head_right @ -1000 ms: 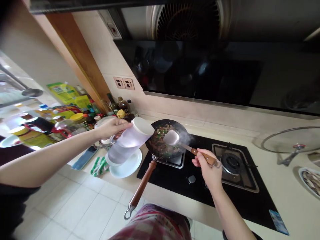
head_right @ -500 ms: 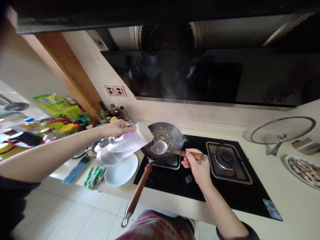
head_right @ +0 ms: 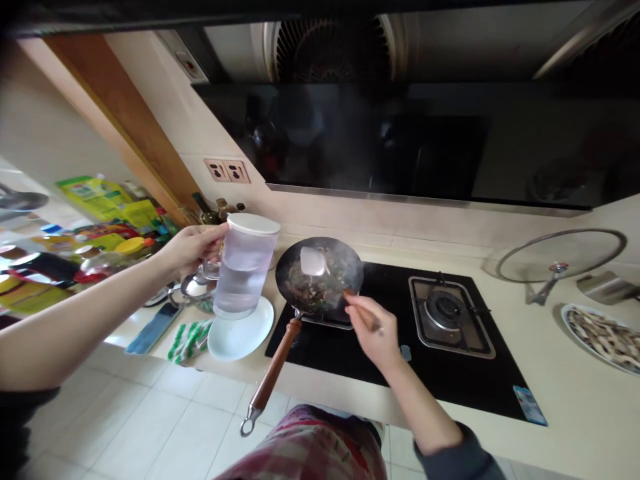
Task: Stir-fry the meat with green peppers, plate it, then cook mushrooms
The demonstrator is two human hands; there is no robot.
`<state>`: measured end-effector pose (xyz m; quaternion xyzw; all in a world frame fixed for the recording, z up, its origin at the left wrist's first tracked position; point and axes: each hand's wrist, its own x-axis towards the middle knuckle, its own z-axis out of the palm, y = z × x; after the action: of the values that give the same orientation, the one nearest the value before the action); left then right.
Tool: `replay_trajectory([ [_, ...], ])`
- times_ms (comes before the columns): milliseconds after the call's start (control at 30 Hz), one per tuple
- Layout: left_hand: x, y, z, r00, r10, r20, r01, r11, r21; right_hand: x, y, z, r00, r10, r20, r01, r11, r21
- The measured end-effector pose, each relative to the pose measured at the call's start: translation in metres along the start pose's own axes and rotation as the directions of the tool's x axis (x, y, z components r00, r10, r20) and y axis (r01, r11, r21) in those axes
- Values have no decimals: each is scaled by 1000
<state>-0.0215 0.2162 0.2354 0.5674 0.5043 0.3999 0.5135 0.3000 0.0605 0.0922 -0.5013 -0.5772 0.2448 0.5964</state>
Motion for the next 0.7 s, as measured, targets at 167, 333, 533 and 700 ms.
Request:
replay_trajectory([
  [167, -22, 13, 4, 998, 22, -53, -24, 999, -27, 5, 18, 3, 975, -220, 40, 223, 949, -224],
  [333, -37, 8, 12, 998, -29, -61, 29, 1000, -2, -9, 34, -15, 972, -187, 140, 225, 911, -346],
  [533, -56, 19, 46, 999, -20, -32, 20, 1000, -6, -14, 49, 24, 933, 5, 359, 207, 809, -550],
  [700, -69, 47, 116, 999, 41, 20, -40, 999, -5, -24, 68, 25, 887, -60, 459, 338, 760, -555],
])
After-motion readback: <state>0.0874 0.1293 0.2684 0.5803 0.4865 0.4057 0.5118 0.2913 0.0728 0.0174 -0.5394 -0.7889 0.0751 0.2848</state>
